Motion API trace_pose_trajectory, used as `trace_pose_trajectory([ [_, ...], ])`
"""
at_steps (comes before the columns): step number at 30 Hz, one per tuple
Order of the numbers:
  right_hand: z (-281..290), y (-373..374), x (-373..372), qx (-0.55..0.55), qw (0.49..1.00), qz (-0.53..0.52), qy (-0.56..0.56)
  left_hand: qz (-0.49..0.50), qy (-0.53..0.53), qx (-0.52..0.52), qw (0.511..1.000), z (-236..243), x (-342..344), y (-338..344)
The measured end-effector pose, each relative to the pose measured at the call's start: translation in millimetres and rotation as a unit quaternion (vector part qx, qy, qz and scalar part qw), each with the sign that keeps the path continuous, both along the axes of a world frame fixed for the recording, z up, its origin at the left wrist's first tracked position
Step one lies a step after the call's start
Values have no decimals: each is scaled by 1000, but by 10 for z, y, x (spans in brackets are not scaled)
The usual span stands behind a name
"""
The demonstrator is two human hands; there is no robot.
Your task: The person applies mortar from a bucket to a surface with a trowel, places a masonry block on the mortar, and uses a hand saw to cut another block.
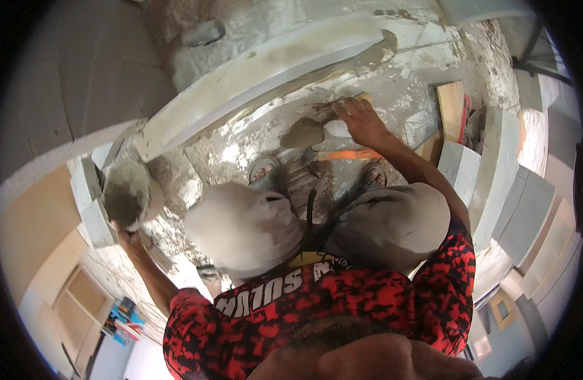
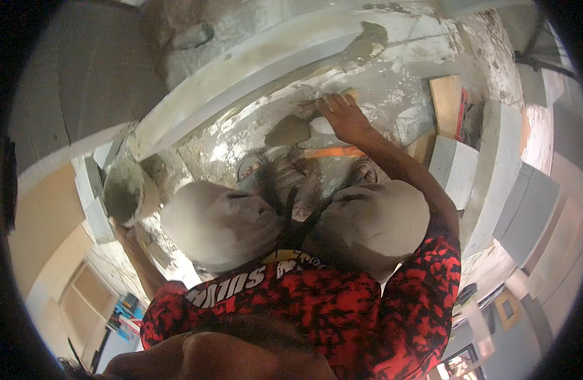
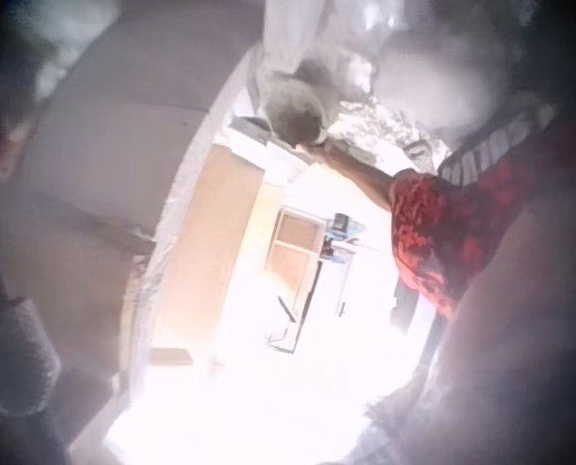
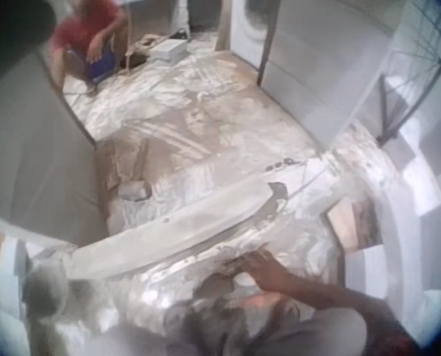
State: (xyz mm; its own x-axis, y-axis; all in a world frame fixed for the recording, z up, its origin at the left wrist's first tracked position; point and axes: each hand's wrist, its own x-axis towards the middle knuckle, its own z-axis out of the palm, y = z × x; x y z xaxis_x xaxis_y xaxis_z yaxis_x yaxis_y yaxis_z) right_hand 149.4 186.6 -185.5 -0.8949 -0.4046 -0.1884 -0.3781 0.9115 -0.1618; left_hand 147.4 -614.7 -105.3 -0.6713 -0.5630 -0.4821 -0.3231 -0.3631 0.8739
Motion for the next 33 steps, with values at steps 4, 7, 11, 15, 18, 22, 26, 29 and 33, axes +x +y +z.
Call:
trace_pose_trajectory([
  [4, -580, 164, 176, -28, 999, -7, 30, -89, -58, -22, 994, 434, 342, 763],
  [7, -571, 245, 164, -48, 999, -4, 1, -159, -84, -172, 969, 860, 321, 1472],
  [11, -474, 357, 140, -75, 996, -23, -48, -201, -92, -206, 953, 1405, 434, 1952],
  [15, 64, 566, 224, -148, 971, -113, -150, -194, -125, -218, 948, 1599, 579, 2156],
  [18, 234, 727, 312, -233, 938, -186, -175, -192, -130, -243, 942, 1645, 735, 2310],
  [22, 221, 924, 473, -347, 885, -289, -116, -289, -115, -280, 908, 1702, 797, 2828],
  [26, 331, 1036, 565, -381, 831, -399, -72, -444, -138, -358, 810, 1859, 403, 3138],
  [29, 418, 1122, 618, -464, 792, -396, 0, -537, -88, -360, 758, 1992, 55, 3760],
  [33, 682, 1190, 750, -516, 759, -397, -1, -667, -53, -417, 615, 2071, -446, 4638],
])
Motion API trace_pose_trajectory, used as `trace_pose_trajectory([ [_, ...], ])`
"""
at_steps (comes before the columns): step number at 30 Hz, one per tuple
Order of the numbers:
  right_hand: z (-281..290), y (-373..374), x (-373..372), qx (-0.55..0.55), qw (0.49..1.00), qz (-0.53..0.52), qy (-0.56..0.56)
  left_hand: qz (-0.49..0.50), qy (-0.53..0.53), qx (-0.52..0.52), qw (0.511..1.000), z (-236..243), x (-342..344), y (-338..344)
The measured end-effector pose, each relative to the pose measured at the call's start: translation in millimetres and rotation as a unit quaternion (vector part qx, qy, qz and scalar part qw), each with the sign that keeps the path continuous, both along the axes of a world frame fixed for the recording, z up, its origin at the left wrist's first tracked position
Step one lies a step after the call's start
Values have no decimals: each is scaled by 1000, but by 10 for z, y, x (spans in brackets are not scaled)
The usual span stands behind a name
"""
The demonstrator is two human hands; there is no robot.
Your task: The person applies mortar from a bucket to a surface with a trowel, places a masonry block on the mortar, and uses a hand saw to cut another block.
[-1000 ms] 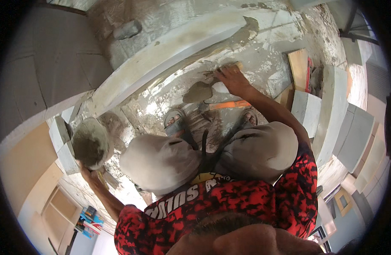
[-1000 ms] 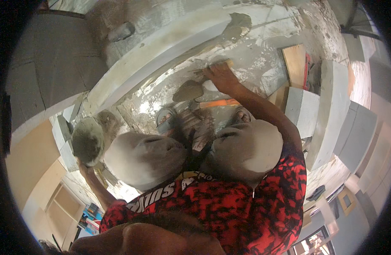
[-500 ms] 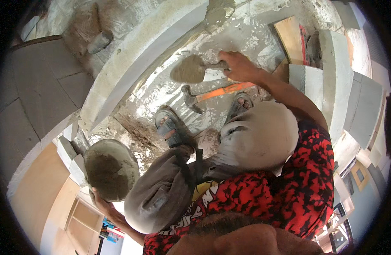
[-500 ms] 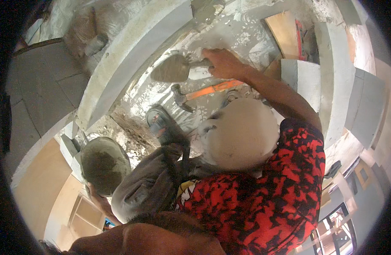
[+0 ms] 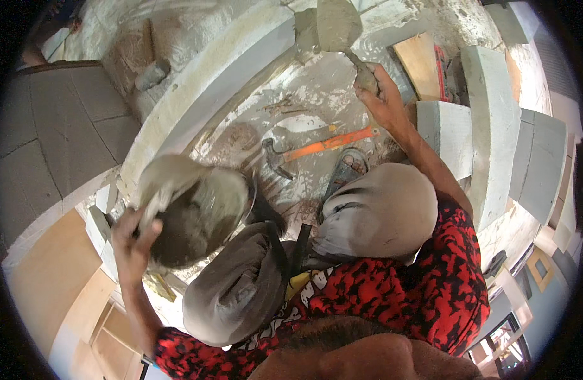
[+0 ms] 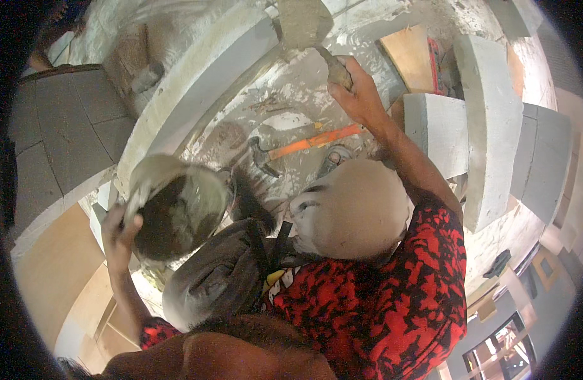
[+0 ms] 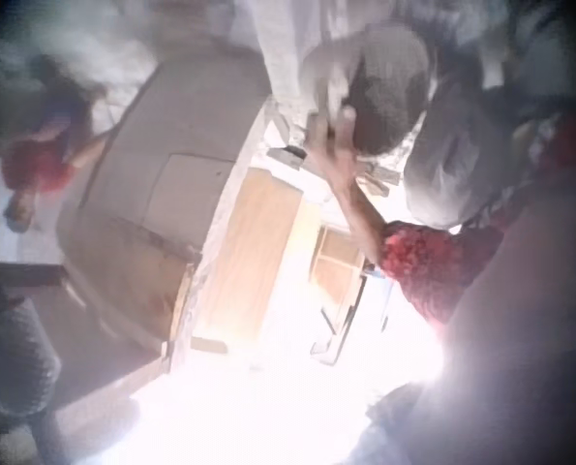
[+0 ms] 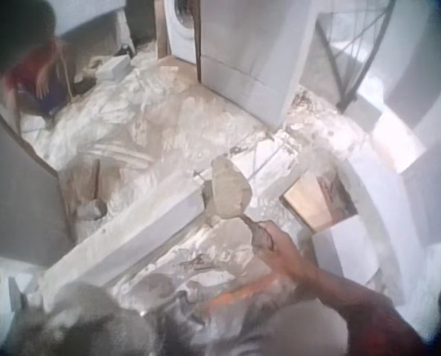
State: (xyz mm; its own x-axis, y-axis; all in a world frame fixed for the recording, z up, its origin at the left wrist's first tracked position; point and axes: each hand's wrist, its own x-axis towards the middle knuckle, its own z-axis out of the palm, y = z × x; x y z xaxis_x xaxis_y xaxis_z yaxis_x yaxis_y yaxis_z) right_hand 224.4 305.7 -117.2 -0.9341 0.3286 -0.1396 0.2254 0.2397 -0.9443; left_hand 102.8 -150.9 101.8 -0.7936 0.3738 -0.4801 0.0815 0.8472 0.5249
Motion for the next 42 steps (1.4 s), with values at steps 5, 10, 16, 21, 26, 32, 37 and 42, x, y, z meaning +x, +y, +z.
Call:
trace_pose_trajectory([
  [5, 370, 83, 333, 97, 992, -51, 62, -46, -54, 190, 979, -477, -244, 1043],
  [10, 971, 299, 1004, 100, 992, -60, 41, 4, -202, 227, 953, -914, -213, 1691],
  [16, 1298, 77, 1229, 265, 950, 44, -157, -48, -201, 247, 947, -1540, -139, 2211],
  [21, 976, -146, 1268, 352, 914, 92, -180, -61, -201, 298, 931, -1798, -122, 2401],
  [26, 739, -270, 852, 427, 856, 160, -243, -111, -195, 288, 931, -1864, -148, 2372],
  [32, 434, -249, 547, 497, 791, 250, -254, -178, -141, 298, 927, -1731, 77, 2552],
  [37, 364, -450, 770, 426, 819, 295, -246, -104, -195, 329, 918, -1934, -13, 2510],
  [42, 842, -527, 903, 244, 875, 295, -296, -106, -182, 307, 928, -1757, -24, 2432],
])
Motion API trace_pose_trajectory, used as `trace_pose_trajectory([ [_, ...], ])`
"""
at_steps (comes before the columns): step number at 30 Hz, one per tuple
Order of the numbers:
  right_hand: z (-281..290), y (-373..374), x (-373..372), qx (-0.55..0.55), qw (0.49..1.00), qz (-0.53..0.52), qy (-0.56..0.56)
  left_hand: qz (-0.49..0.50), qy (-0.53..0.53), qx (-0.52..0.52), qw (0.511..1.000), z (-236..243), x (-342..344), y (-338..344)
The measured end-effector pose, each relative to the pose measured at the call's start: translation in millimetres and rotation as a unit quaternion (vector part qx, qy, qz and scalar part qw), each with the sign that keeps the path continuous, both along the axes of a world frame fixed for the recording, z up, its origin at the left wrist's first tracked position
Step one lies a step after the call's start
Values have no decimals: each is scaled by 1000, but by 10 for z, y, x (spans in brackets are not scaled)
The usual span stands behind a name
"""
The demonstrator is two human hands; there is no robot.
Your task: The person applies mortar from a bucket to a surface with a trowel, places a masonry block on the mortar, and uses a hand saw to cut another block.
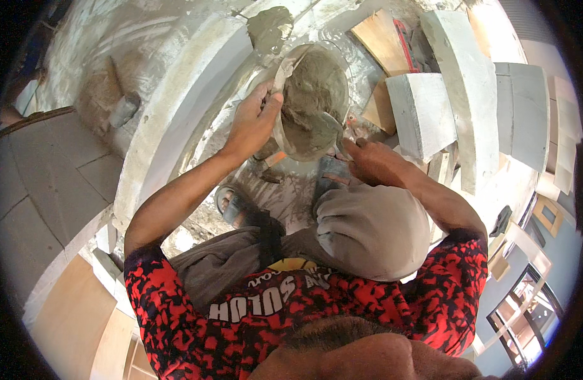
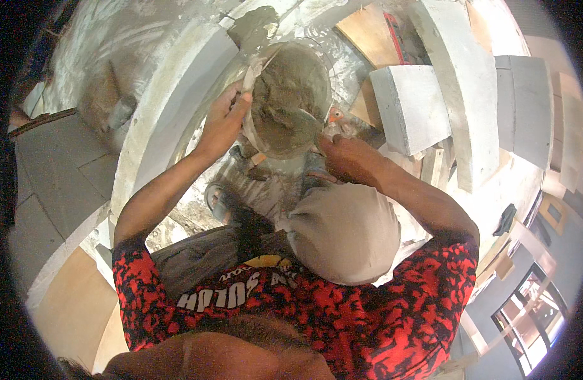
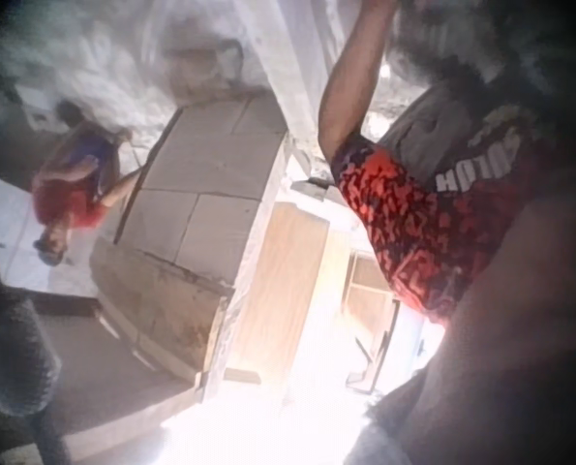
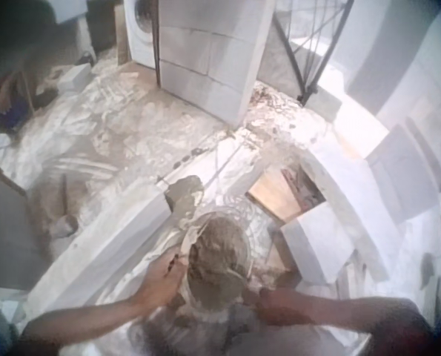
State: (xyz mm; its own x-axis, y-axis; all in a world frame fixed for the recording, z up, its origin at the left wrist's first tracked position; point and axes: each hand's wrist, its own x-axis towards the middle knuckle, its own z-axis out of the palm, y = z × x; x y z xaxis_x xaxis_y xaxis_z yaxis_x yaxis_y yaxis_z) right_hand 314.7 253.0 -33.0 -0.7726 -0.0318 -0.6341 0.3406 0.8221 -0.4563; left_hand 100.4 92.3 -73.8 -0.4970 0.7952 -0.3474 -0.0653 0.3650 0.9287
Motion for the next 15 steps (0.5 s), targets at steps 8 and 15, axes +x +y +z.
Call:
trace_pose_trajectory([
  [8, -275, 344, 40, -239, 969, -31, 58, -9, 3, -6, 1000, -65, -65, -119],
  [15, -229, 597, 77, -504, 810, -276, -116, 1, -29, -99, 995, -157, -275, -605],
])
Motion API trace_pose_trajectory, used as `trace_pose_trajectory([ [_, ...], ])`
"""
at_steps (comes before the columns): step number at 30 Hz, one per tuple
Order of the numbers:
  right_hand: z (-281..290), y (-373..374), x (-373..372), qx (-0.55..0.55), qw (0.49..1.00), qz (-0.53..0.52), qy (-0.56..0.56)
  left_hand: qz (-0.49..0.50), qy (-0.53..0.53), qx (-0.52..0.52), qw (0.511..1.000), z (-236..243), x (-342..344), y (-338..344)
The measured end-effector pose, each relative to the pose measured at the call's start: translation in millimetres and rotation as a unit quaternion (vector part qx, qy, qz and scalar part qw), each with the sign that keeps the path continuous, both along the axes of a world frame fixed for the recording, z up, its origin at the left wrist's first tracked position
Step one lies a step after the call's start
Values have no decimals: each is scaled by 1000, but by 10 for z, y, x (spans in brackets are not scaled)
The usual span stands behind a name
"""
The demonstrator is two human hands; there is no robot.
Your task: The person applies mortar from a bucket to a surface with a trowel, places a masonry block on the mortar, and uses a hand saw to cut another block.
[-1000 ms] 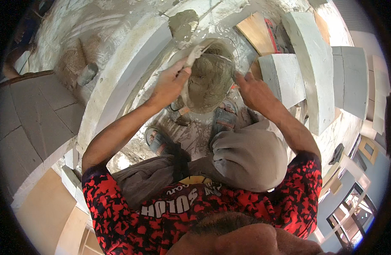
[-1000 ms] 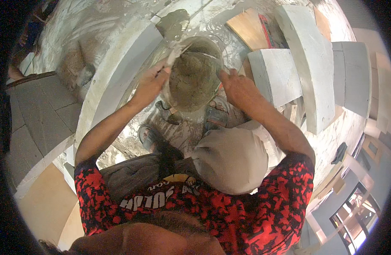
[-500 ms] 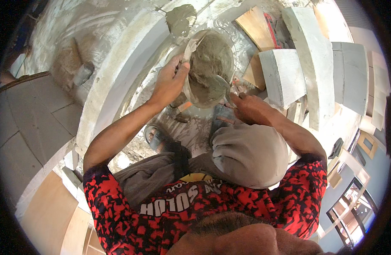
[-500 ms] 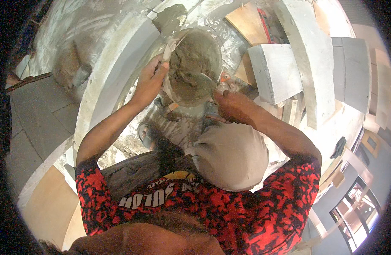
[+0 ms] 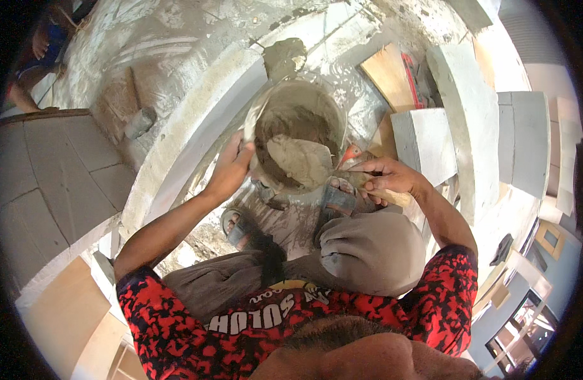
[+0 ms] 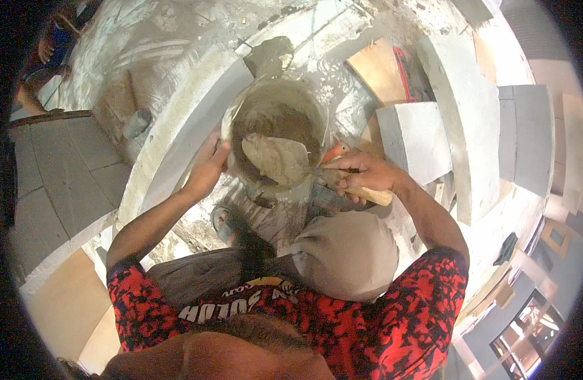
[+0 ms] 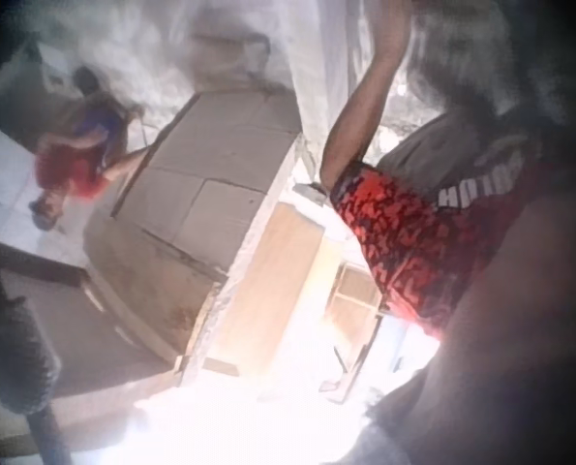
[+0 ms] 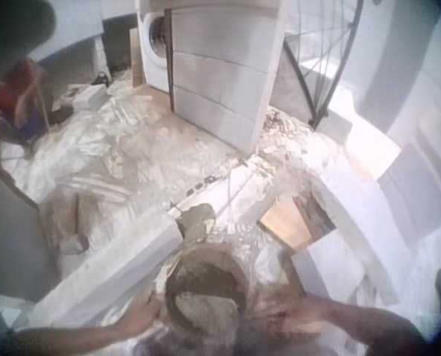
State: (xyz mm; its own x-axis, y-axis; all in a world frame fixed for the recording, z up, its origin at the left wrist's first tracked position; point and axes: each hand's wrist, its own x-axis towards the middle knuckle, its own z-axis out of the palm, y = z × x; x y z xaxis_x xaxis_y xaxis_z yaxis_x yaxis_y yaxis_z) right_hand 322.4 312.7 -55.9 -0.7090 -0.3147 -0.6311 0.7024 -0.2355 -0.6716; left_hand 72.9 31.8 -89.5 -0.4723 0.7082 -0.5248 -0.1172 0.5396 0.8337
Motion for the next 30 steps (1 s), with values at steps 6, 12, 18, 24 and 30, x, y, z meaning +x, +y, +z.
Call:
trace_pose_trajectory([
  [6, 209, 379, -501, 147, 982, -119, 29, 43, -93, -3, 995, -266, 186, -685],
  [12, -243, 866, -1424, 612, 738, -33, 282, -82, -11, -118, 990, -267, -11, -851],
  [18, -1219, 923, -1930, 714, 673, 70, 179, -120, 120, -138, 976, 369, -586, -826],
  [24, -1350, 859, -1884, 734, 659, 15, 164, 195, 331, 11, 923, 299, -976, -916],
  [30, -1267, 909, -1855, 458, 864, -210, -8, 181, 409, -12, 894, -83, -982, -878],
])
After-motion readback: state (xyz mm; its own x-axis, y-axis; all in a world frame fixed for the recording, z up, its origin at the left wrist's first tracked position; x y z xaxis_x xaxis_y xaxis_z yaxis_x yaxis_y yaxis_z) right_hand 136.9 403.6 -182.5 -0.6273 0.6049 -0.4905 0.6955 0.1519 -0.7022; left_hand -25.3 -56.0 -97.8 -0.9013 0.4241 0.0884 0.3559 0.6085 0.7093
